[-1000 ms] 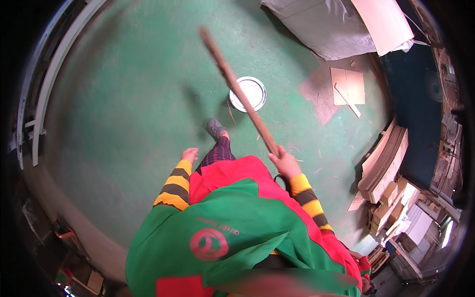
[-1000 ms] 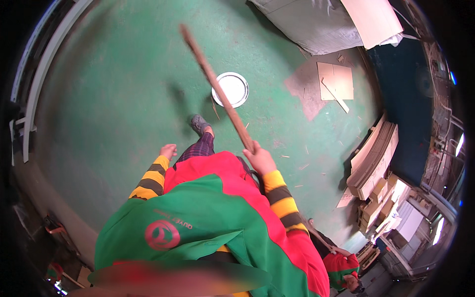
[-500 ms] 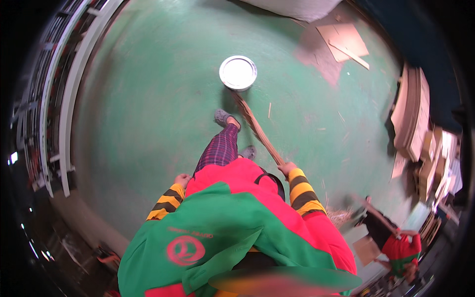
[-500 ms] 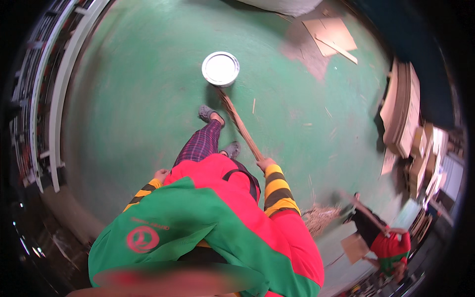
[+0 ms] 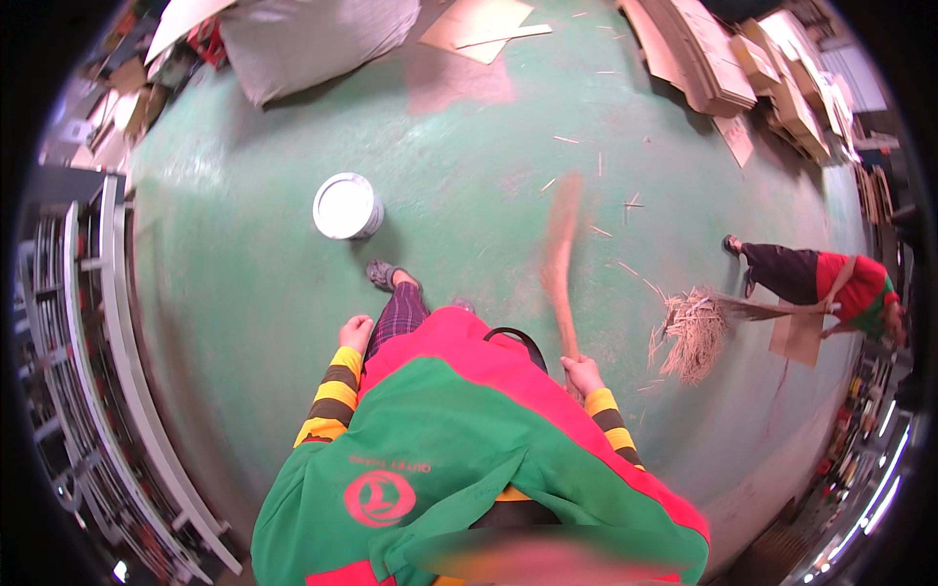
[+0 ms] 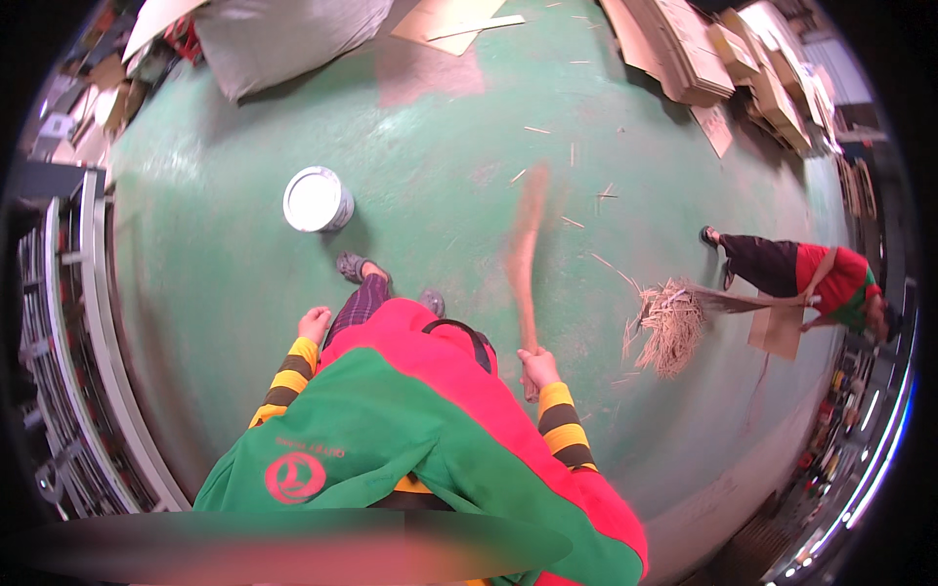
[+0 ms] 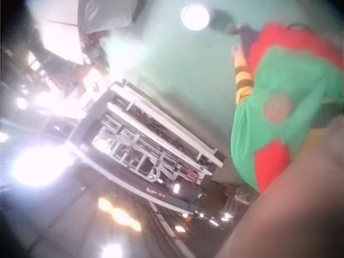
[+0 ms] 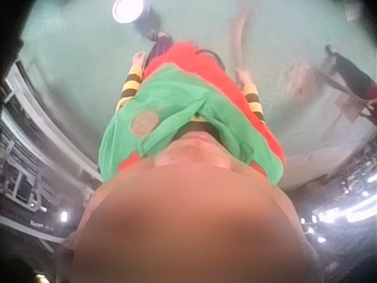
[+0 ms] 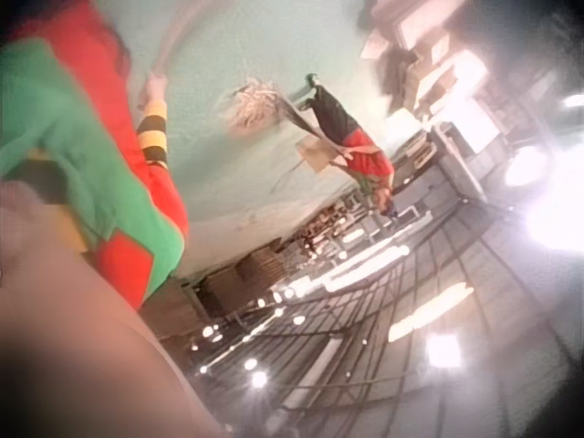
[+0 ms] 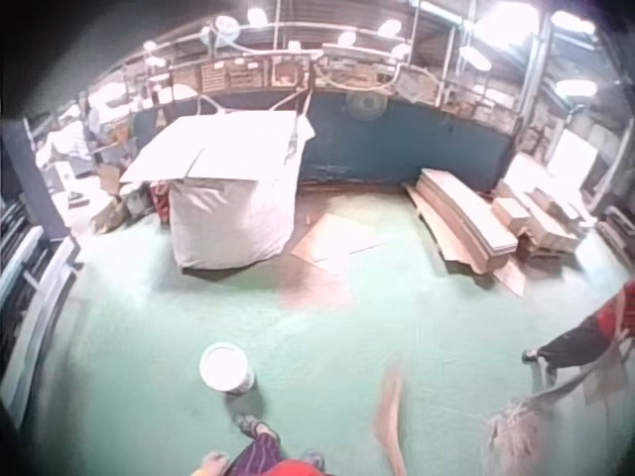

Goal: The person sweeps scattered debris on a green warehouse floor using a broom. They move around the area, gathering debris into piles while other workers are visible in the background.

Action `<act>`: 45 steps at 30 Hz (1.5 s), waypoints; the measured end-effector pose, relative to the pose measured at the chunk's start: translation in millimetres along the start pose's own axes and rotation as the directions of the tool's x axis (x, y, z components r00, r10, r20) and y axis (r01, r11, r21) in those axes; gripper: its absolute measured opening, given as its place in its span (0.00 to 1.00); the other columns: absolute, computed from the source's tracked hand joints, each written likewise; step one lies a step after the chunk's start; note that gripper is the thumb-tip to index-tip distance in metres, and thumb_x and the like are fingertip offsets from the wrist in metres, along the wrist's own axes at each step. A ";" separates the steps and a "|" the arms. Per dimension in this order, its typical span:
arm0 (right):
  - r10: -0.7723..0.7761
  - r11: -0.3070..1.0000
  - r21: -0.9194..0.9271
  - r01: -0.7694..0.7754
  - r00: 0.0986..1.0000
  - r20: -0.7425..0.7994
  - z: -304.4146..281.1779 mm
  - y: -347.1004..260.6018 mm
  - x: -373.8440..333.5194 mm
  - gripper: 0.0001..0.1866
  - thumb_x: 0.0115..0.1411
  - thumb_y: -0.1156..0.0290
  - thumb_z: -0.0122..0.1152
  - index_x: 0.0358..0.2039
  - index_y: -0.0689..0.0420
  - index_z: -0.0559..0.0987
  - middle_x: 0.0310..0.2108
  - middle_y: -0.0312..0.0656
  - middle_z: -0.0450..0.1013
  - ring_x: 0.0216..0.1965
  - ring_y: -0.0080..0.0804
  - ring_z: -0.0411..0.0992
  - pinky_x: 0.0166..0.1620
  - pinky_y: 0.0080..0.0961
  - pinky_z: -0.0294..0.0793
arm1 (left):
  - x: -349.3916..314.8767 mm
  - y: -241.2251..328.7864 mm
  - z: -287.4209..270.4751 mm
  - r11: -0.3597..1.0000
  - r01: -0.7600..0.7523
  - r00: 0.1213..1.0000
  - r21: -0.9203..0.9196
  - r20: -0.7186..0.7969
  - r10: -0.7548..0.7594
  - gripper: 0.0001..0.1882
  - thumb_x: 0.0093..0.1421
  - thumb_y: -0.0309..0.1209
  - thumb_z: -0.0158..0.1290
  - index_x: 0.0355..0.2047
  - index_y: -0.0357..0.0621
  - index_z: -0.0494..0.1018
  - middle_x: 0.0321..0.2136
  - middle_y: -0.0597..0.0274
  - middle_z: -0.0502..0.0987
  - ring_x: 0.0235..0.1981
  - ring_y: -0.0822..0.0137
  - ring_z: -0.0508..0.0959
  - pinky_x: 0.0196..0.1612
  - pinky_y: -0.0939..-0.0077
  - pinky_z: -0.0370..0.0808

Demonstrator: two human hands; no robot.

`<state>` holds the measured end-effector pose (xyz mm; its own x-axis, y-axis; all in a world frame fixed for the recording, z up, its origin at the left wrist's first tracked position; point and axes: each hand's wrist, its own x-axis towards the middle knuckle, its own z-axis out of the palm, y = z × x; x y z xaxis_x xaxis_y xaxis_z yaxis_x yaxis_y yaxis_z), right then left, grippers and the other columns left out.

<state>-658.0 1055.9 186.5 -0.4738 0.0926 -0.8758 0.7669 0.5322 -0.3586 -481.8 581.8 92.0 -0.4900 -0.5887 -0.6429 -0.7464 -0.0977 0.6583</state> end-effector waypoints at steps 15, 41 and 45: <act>0.170 0.974 0.121 -0.193 0.969 0.178 18.9 -102.9 115.1 0.23 0.47 0.60 0.59 0.45 0.50 0.69 0.29 0.41 0.69 0.23 0.33 0.68 0.19 0.31 0.69 | 93.9 57.4 -22.8 0.919 0.079 0.982 0.387 0.126 -0.138 0.20 0.49 0.39 0.53 0.36 0.36 0.72 0.33 0.51 0.76 0.37 0.61 0.75 0.43 0.71 0.69; -0.319 0.835 -0.323 0.445 0.871 0.373 130.5 -567.6 287.5 0.29 0.44 0.61 0.60 0.49 0.53 0.67 0.42 0.47 0.69 0.41 0.39 0.70 0.43 0.30 0.69 | 291.8 362.0 71.8 0.889 -0.078 0.969 0.450 0.243 -0.038 0.17 0.52 0.35 0.51 0.36 0.33 0.71 0.26 0.57 0.76 0.28 0.70 0.74 0.34 0.78 0.70; -0.227 0.930 -0.158 0.332 0.856 0.465 75.1 -546.9 369.8 0.27 0.44 0.63 0.60 0.48 0.49 0.68 0.35 0.42 0.71 0.31 0.34 0.72 0.29 0.31 0.74 | 236.3 353.1 36.3 0.747 0.103 0.976 0.657 0.078 -0.203 0.17 0.50 0.37 0.52 0.36 0.37 0.73 0.27 0.55 0.77 0.29 0.67 0.76 0.35 0.75 0.71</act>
<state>-1220.1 736.0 34.5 -0.3778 -0.4329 -0.8184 0.4871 0.6588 -0.5733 -877.5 437.3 158.3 -0.3621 -0.4923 -0.7916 -0.9037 0.3937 0.1686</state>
